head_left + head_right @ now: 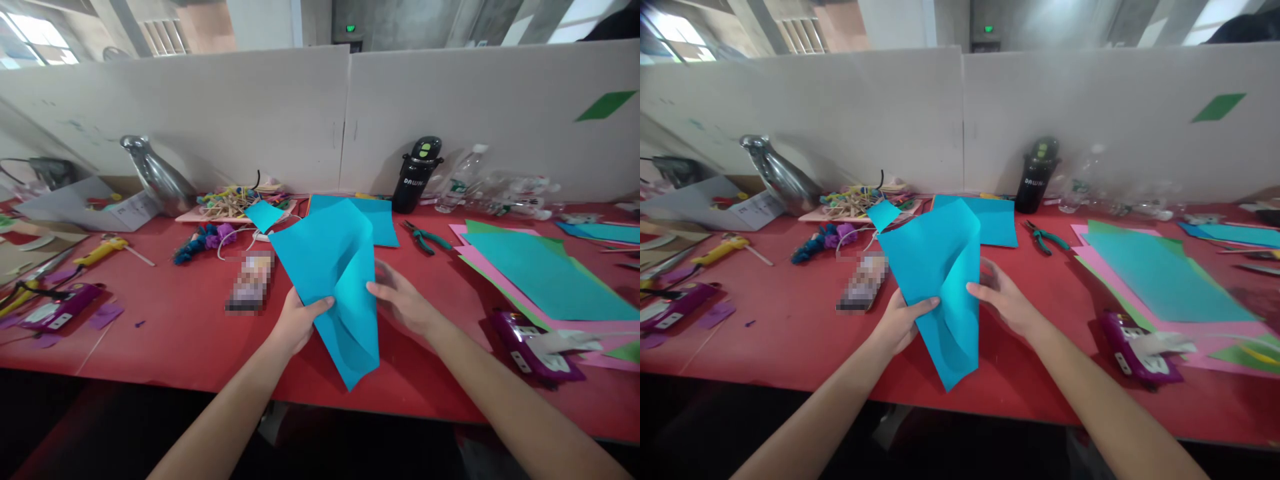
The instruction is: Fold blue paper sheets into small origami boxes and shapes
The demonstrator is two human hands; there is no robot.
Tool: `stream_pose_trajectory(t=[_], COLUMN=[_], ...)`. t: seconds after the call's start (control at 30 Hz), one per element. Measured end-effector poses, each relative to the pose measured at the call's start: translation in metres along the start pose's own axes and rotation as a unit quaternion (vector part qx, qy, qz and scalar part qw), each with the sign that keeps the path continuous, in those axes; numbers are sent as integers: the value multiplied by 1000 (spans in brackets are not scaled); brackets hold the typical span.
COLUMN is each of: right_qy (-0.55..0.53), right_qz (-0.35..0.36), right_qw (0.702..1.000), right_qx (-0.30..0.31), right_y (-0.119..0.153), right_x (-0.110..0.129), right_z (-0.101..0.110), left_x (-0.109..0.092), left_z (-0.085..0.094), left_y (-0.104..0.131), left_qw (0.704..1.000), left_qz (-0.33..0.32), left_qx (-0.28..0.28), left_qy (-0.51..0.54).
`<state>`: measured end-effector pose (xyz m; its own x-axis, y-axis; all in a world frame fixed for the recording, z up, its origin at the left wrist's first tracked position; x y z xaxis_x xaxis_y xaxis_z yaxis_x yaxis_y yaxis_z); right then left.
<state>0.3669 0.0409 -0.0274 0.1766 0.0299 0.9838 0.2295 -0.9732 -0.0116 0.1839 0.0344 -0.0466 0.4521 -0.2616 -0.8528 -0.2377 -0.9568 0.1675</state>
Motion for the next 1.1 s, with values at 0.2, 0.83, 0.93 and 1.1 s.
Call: stream_pose_trajectory(t=[0.2, 0.83, 0.93, 1.1], right_qy=[-5, -18, 88, 111], right_qz=[-37, -40, 101, 200], right_qw=[999, 996, 972, 973], right_qx=[-7, -79, -195, 19], right_y=[1, -2, 8, 56], right_x=[-10, -11, 22, 90], right_z=[-8, 2, 17, -35], left_x=[-2, -1, -7, -3], left_z=[-12, -3, 0, 6], left_y=[1, -2, -3, -7], left_qw=[999, 987, 986, 989], left_qz=[-12, -55, -82, -61], left_qx=[45, 10, -3, -23], left_qy=[-23, -148, -146, -132])
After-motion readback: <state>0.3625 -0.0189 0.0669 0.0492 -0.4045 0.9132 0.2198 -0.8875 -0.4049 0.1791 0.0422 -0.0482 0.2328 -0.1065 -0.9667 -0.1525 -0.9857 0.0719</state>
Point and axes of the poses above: each hand's wrist, its own y-axis away from the middle knuckle, its own z-axis out of the back of the hand, x = y × z, the point moved 7 cm from there along -y, towards the middle knuckle, and after that the axes turned 2 degrees about y, right-handed, at the moved point
